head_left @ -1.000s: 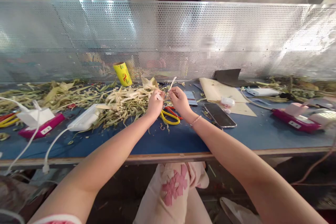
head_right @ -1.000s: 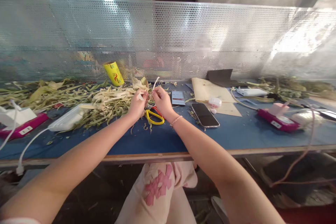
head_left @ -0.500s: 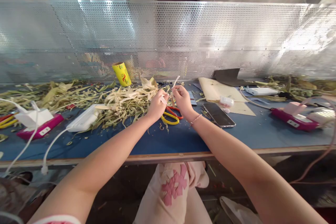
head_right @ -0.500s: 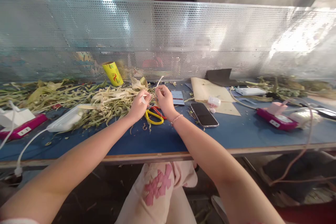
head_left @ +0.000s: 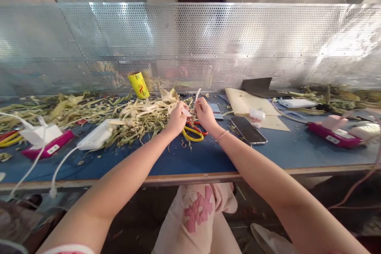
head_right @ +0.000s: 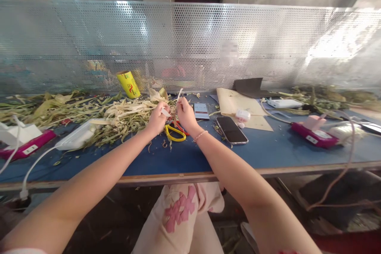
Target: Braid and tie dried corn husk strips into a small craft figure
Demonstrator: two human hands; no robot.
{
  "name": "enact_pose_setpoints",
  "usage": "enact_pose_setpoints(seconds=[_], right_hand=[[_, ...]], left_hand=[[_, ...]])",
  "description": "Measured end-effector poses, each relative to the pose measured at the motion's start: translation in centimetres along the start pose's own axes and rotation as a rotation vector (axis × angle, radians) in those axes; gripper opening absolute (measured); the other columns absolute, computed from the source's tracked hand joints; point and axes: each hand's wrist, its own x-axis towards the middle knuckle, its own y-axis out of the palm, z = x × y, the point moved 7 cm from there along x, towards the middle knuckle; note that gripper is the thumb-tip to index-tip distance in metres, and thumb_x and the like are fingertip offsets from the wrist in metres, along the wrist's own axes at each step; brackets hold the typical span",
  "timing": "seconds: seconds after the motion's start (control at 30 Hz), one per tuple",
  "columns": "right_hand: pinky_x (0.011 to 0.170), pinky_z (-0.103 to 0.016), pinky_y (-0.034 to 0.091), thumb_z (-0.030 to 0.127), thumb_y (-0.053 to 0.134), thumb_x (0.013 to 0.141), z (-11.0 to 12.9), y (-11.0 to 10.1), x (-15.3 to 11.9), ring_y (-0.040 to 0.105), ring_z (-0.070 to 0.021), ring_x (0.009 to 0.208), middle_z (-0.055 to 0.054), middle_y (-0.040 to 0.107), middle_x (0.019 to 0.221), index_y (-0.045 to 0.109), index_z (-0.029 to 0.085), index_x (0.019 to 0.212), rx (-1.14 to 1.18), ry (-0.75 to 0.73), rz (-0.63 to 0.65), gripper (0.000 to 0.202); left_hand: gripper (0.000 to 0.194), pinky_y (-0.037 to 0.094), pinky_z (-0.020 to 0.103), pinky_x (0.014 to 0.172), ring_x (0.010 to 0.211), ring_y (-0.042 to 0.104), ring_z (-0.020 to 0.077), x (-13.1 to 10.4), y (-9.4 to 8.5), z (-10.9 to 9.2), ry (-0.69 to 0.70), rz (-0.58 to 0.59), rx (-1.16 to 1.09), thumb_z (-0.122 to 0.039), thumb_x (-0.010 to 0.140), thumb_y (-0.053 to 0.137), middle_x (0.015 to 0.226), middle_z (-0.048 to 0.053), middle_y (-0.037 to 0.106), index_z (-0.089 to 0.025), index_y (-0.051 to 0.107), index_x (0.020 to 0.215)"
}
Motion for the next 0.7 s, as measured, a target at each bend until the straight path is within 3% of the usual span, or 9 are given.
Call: enact_pose_setpoints(seconds=[0.17,0.3,0.5,0.7], right_hand=[[0.053,-0.023,0.028,0.028,0.033,0.08,1.0,0.4,-0.6,0.039,-0.0107,0.05,0.005,0.041,0.054,0.036,0.022,0.073,-0.154,-0.039,0.047,0.009],[0.054,-0.023,0.029,0.029,0.033,0.081,1.2,0.6,-0.6,0.038,-0.0108,0.051,0.004,0.042,0.056,0.037,0.022,0.075,-0.175,-0.07,0.039,0.01],[0.053,-0.022,0.028,0.031,0.033,0.082,1.4,0.3,-0.6,0.036,-0.0096,0.05,0.006,0.036,0.053,0.037,0.022,0.075,-0.084,-0.082,0.0,0.013],[0.049,-0.022,0.024,0.03,0.037,0.081,1.8,0.8,-0.9,0.03,-0.0078,0.046,0.008,0.03,0.05,0.038,0.022,0.075,0.058,-0.044,0.049,0.01]], left_hand=[[0.011,0.036,0.021,0.05,0.049,0.046,0.009,-0.4,0.4,-0.4,0.015,0.039,0.006,-0.009,0.073,0.04,0.055,-0.005,0.045,-0.02,0.039,0.073],[0.014,0.034,0.02,0.048,0.049,0.044,0.0087,-0.2,0.4,0.5,-0.047,-0.022,-0.073,-0.006,0.07,0.04,0.054,-0.005,0.045,-0.02,0.04,0.07],[0.007,0.023,0.017,0.039,0.038,0.035,0.0058,0.2,1.1,2.6,-0.277,-0.083,-0.442,-0.013,0.074,0.038,0.049,-0.007,0.039,-0.02,0.039,0.071],[0.01,0.02,0.016,0.038,0.037,0.034,0.0043,0.2,0.6,2.3,-0.321,-0.119,-0.535,-0.017,0.076,0.041,0.049,-0.007,0.038,-0.019,0.035,0.069]])
